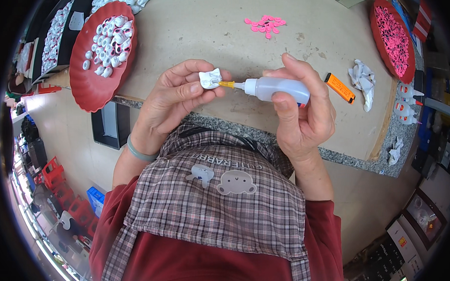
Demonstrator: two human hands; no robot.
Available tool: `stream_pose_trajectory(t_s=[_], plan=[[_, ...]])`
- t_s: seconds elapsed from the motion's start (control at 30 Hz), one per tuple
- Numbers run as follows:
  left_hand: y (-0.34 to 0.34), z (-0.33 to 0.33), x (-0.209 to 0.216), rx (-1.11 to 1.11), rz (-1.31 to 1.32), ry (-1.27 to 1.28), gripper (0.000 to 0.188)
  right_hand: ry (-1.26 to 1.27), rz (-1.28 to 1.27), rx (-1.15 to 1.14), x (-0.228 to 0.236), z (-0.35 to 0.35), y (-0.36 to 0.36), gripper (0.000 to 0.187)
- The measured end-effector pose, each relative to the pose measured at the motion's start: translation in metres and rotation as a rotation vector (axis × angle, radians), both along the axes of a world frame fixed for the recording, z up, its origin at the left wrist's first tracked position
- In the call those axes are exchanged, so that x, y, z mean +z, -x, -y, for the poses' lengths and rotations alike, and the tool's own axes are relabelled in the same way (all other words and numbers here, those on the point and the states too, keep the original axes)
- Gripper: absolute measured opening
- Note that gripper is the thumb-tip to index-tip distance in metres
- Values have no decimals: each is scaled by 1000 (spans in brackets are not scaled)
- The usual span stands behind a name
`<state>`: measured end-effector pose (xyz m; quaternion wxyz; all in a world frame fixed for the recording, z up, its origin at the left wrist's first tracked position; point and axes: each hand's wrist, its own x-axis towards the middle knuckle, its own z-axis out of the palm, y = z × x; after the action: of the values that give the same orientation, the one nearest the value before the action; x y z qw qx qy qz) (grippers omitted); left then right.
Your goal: The person assembles small plastic toy figures by attaching pieces with glue from a glue bottle.
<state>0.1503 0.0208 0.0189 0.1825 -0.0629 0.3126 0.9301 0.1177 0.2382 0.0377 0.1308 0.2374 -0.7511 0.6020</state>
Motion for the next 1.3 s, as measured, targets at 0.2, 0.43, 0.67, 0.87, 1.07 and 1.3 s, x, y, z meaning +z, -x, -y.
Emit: stream_pose_trajectory(t_s=[0.2,0.43,0.67,0.87,1.07,1.3], plan=[[1,0,1,-10,5,6,28,-7,7,7,1,1,1,43],[0,0,1,-12,10,8,28,35,3,-6,0,3,2,38],[0,3,-1,-10,-3,30,28,-50,-8,-19,0,0,2,43],[0,3,-2,0,-10,19,28,-70,-12,-26,3,0,2,42],[1,3,-1,9,-10,19,28,-46,21,11,5,1,1,39],[1,2,-1,-5,6,34,28,50,42,55,0,4,5,37]])
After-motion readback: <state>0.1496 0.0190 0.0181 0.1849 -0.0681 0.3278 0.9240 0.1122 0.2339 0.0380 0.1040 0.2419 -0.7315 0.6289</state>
